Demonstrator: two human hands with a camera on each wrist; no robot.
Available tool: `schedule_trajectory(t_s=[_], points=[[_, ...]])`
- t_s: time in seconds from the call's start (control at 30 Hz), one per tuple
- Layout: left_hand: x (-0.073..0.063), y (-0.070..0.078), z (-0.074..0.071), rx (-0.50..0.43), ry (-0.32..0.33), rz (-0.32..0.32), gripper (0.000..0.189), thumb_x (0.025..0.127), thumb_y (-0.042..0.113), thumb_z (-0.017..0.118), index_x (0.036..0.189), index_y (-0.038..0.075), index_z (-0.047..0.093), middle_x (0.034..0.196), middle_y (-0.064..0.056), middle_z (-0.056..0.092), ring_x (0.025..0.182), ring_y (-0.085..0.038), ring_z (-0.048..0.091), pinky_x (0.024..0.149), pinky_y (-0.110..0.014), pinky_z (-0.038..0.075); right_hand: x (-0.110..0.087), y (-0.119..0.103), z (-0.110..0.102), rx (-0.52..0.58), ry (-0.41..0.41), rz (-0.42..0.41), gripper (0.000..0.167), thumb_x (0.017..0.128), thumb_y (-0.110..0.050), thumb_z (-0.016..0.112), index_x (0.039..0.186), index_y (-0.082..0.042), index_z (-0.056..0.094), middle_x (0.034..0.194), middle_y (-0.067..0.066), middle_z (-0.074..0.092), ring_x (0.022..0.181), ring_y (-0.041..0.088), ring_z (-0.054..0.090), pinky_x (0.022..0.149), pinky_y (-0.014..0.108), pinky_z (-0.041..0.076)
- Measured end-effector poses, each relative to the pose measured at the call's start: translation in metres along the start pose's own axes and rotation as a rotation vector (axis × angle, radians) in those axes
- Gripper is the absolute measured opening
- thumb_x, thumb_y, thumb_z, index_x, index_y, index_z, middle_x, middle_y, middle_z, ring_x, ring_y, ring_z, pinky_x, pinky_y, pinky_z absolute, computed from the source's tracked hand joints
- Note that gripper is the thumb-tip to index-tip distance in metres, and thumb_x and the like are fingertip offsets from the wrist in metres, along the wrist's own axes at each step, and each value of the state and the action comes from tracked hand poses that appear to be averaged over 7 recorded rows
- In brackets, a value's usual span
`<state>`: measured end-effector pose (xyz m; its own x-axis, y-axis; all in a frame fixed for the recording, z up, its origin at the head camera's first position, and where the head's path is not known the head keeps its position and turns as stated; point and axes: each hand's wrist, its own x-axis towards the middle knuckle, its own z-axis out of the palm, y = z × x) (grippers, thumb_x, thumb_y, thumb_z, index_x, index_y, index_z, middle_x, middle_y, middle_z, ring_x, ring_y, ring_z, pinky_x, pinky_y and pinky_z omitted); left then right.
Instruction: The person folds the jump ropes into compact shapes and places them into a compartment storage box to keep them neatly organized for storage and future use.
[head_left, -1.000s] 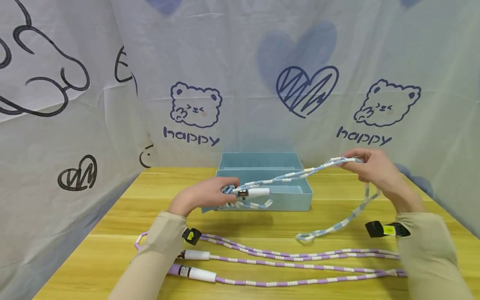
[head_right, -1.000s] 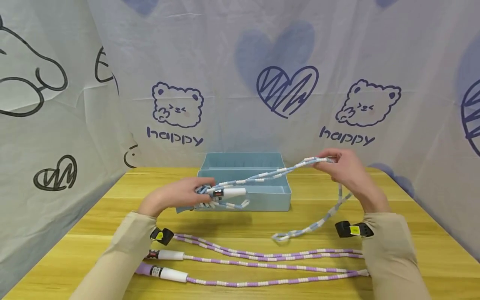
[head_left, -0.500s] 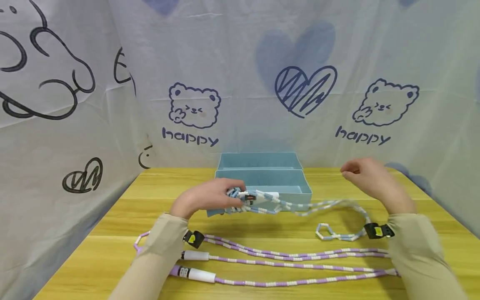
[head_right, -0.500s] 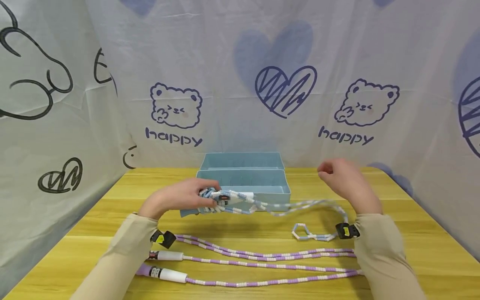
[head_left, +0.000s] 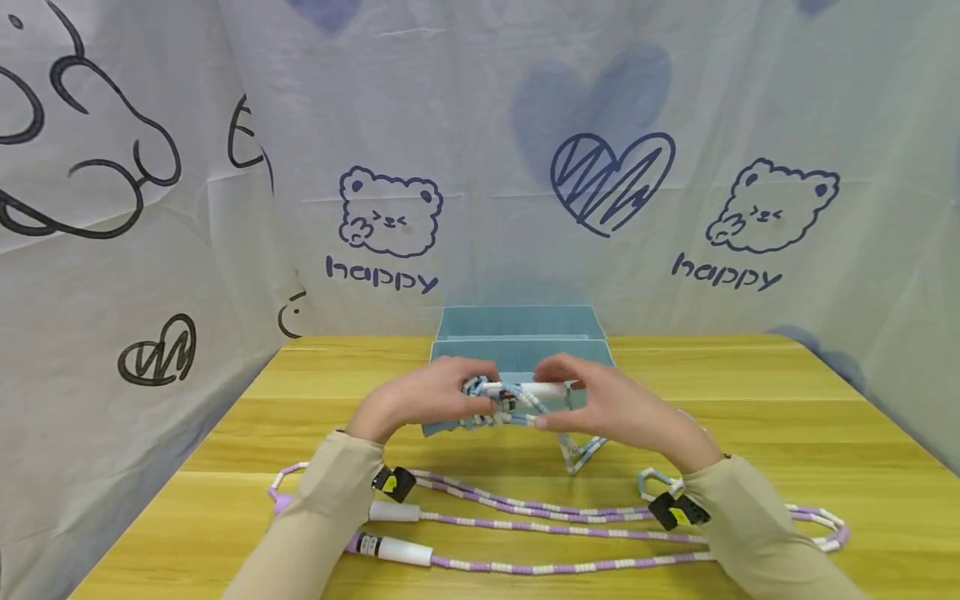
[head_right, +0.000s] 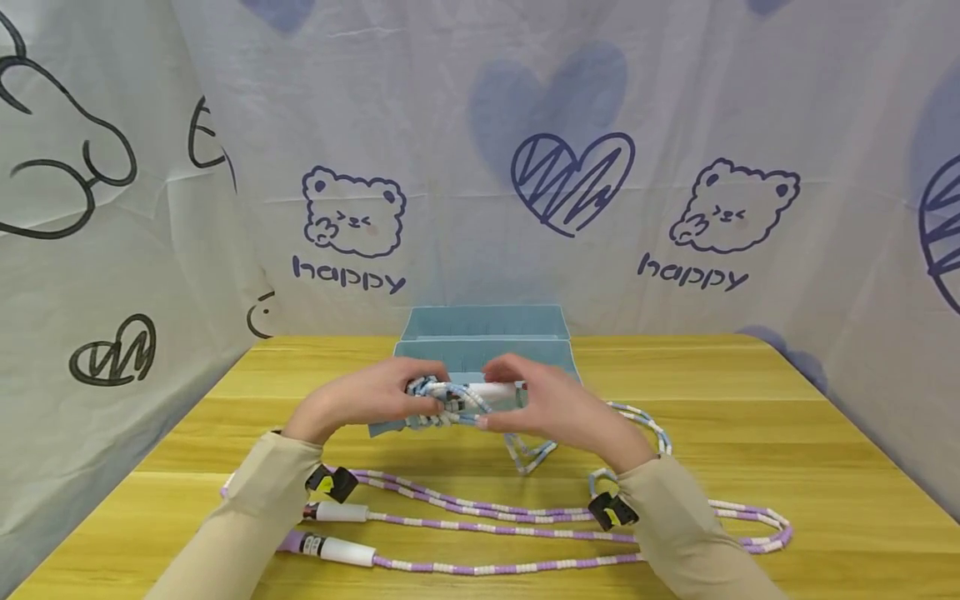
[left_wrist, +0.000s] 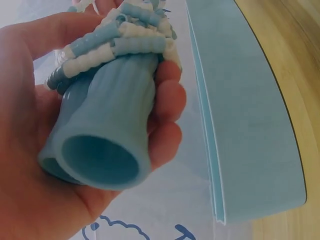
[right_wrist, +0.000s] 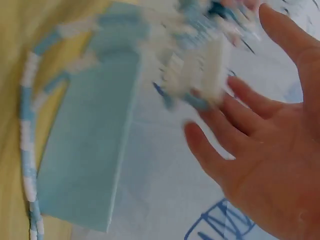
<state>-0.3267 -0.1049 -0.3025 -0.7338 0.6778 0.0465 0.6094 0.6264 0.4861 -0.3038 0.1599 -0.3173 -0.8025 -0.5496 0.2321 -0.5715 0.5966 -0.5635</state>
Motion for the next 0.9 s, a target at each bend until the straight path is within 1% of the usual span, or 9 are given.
schedule_trajectory(t_s=[0.13, 0.2, 0.4, 0.47, 0.57, 0.67, 0.77, 0.83, 0.9], points=[[0.001, -0.003, 0.002, -0.008, -0.025, -0.013, 0.012, 0.095, 0.030, 0.060, 0.107, 0.027, 0.062, 0.091, 0.006, 0.065, 0.067, -0.015, 0.059, 0.062, -0.034, 0.051, 0.004, 0.000, 0.012, -0.125, 0.099, -0.122, 0.032, 0.090, -0.031, 0.074, 0.119, -0.020, 0.064, 0.123, -0.004, 0.060, 0.116, 0.021, 0.055, 0.094, 0.046, 0.047], [0.001, -0.003, 0.003, -0.018, -0.042, -0.015, 0.014, 0.094, 0.029, 0.061, 0.108, 0.028, 0.062, 0.092, 0.005, 0.065, 0.067, -0.015, 0.058, 0.063, -0.035, 0.051, 0.003, 0.000, 0.012, -0.126, 0.133, -0.134, 0.018, 0.094, -0.021, 0.070, 0.111, -0.020, 0.065, 0.114, -0.005, 0.062, 0.109, 0.018, 0.058, 0.088, 0.042, 0.049], [0.002, -0.004, 0.006, -0.007, -0.057, -0.014, 0.017, 0.088, 0.025, 0.067, 0.104, 0.029, 0.061, 0.088, 0.003, 0.063, 0.068, -0.014, 0.055, 0.064, -0.034, 0.048, -0.002, 0.007, -0.005, 0.081, 0.121, -0.036, 0.012, 0.100, -0.028, 0.060, 0.108, -0.020, 0.061, 0.083, 0.002, 0.062, 0.074, 0.021, 0.059, 0.064, 0.035, 0.048], [0.001, -0.004, 0.006, -0.012, -0.053, -0.024, 0.022, 0.088, 0.023, 0.068, 0.108, 0.028, 0.061, 0.090, 0.004, 0.062, 0.068, -0.014, 0.056, 0.065, -0.034, 0.048, -0.003, 0.014, -0.013, 0.170, 0.145, -0.036, 0.016, 0.099, -0.029, 0.061, 0.109, -0.017, 0.062, 0.069, 0.007, 0.054, 0.057, 0.024, 0.050, 0.053, 0.033, 0.044], [0.000, -0.006, 0.005, -0.027, -0.049, -0.043, 0.036, 0.088, 0.023, 0.067, 0.122, 0.031, 0.058, 0.095, 0.003, 0.062, 0.066, -0.015, 0.057, 0.064, -0.035, 0.049, -0.003, 0.027, -0.023, 0.263, 0.201, -0.020, 0.021, 0.098, -0.031, 0.063, 0.111, -0.015, 0.063, 0.058, 0.008, 0.042, 0.045, 0.022, 0.037, 0.043, 0.032, 0.036], [-0.001, -0.007, 0.005, -0.098, -0.047, -0.030, 0.055, 0.089, 0.024, 0.065, 0.137, 0.041, 0.046, 0.103, 0.001, 0.061, 0.067, -0.016, 0.059, 0.064, -0.036, 0.050, -0.004, 0.042, -0.030, 0.301, 0.257, 0.013, 0.025, 0.098, -0.032, 0.063, 0.114, -0.013, 0.064, 0.061, 0.009, 0.042, 0.043, 0.019, 0.030, 0.041, 0.031, 0.031], [-0.001, -0.008, 0.005, -0.187, -0.064, 0.032, 0.065, 0.094, 0.026, 0.063, 0.146, 0.051, 0.032, 0.134, 0.003, 0.052, 0.079, -0.017, 0.064, 0.070, -0.037, 0.053, -0.005, 0.054, -0.032, 0.270, 0.293, 0.076, 0.030, 0.098, -0.036, 0.062, 0.118, -0.014, 0.065, 0.074, 0.011, 0.053, 0.048, 0.019, 0.036, 0.045, 0.030, 0.035], [0.000, -0.009, 0.005, -0.234, -0.079, 0.071, 0.065, 0.098, 0.027, 0.061, 0.147, 0.055, 0.028, 0.150, 0.009, 0.036, 0.091, -0.017, 0.065, 0.075, -0.037, 0.054, -0.004, 0.060, -0.031, 0.207, 0.313, 0.118, 0.031, 0.097, -0.038, 0.062, 0.119, -0.016, 0.066, 0.085, 0.010, 0.061, 0.055, 0.021, 0.043, 0.050, 0.031, 0.039], [0.000, -0.009, 0.005, -0.249, -0.086, 0.095, 0.061, 0.100, 0.027, 0.058, 0.147, 0.055, 0.029, 0.154, 0.012, 0.030, 0.098, -0.017, 0.063, 0.078, -0.037, 0.054, -0.004, 0.065, -0.029, 0.113, 0.327, 0.148, 0.032, 0.096, -0.041, 0.063, 0.118, -0.019, 0.067, 0.096, 0.008, 0.066, 0.067, 0.022, 0.053, 0.060, 0.034, 0.045]])
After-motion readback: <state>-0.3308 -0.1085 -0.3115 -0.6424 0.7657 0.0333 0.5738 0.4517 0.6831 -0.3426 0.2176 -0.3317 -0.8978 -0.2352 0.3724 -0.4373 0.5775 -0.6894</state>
